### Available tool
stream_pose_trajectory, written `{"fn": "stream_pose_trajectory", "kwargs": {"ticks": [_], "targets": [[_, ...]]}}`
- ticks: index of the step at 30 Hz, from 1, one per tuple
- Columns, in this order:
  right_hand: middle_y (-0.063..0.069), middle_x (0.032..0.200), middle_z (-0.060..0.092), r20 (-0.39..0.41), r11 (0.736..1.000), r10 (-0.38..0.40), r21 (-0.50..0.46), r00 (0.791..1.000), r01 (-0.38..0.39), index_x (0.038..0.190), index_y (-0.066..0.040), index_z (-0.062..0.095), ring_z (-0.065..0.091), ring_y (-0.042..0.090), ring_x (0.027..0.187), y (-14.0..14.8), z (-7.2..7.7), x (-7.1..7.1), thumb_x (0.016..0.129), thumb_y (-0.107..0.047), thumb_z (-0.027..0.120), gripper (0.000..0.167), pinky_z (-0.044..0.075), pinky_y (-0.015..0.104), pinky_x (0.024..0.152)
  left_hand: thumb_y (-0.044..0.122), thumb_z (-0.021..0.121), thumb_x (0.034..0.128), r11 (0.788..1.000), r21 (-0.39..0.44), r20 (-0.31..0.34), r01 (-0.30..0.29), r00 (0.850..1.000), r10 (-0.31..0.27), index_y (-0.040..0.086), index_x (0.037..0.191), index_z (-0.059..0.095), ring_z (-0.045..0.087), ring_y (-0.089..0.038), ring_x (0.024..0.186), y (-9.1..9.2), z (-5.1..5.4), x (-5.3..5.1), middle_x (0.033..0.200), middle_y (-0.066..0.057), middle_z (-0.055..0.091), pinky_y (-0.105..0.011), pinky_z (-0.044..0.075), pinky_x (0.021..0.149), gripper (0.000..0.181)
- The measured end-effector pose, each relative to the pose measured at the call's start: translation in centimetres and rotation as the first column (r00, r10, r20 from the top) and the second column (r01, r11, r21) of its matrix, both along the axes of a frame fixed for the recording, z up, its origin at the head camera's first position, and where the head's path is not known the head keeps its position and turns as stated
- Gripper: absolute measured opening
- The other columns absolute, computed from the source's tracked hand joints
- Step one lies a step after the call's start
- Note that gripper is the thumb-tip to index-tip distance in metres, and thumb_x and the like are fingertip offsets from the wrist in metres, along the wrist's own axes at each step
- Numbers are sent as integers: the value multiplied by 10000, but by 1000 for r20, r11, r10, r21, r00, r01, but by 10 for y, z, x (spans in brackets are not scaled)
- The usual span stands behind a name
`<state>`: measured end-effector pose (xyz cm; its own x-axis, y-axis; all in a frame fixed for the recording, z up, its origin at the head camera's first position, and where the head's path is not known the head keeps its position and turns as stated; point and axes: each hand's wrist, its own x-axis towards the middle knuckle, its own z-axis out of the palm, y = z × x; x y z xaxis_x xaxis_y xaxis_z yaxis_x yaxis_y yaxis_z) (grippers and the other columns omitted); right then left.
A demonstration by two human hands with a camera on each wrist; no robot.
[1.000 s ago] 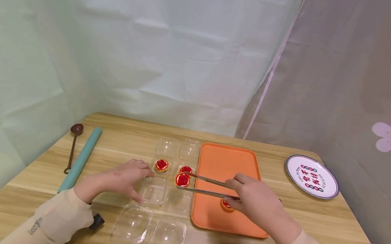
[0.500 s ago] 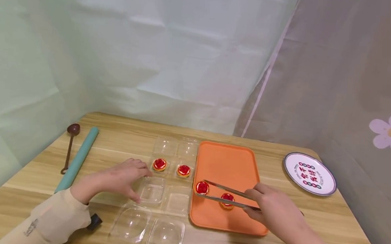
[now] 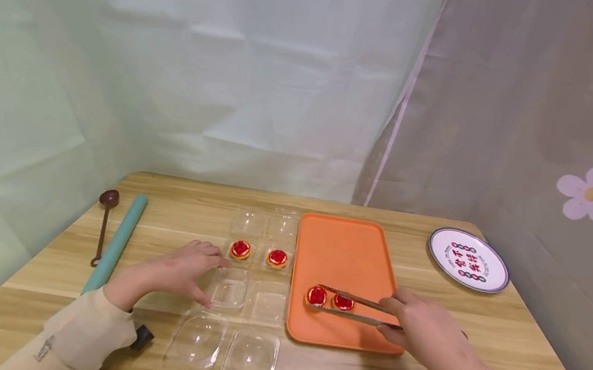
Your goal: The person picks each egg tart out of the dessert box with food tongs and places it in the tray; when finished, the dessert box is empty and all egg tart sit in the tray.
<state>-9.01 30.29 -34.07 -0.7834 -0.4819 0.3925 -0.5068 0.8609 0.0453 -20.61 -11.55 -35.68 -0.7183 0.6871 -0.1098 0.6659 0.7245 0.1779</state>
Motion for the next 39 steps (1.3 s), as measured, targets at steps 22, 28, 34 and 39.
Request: {"fn": "stream_pose_trajectory", "kwargs": {"ticks": [22,28,34,39], "targets": [[-223,795,525,-74,994,35,-97,997,-42,946,-254,685,366,-107,631,9,8,-7,618,-184,866,382,279,48,478,388,837,690,998,61,-48,1,999,2,58,1248,607,531,-300,1123,2,15,-5,1177,-106,616,-496,410,1012,688],[-172,837,592,-86,995,52,-85,995,-60,967,-226,706,423,-82,647,3,15,-19,642,-206,864,362,352,86,500,351,828,719,992,113,-167,53,985,-33,49,1225,622,541,-283,1085,11,20,-16,1119,-92,620,-468,430,989,624],[-155,809,564,-67,998,30,-57,997,-34,992,-195,714,464,-51,633,-6,19,-31,677,-224,844,342,372,130,489,342,824,726,990,122,-226,75,973,-46,64,1251,603,533,-305,1126,24,28,-29,1143,-105,613,-493,407,1021,633],[-126,812,561,18,999,-23,-38,1000,24,1033,-170,705,480,-34,640,-14,23,-40,739,-257,810,324,396,166,510,356,810,746,991,111,-206,76,977,-52,75,1275,586,511,-333,1190,32,30,-41,1214,-119,600,-523,364,1072,640]]}}
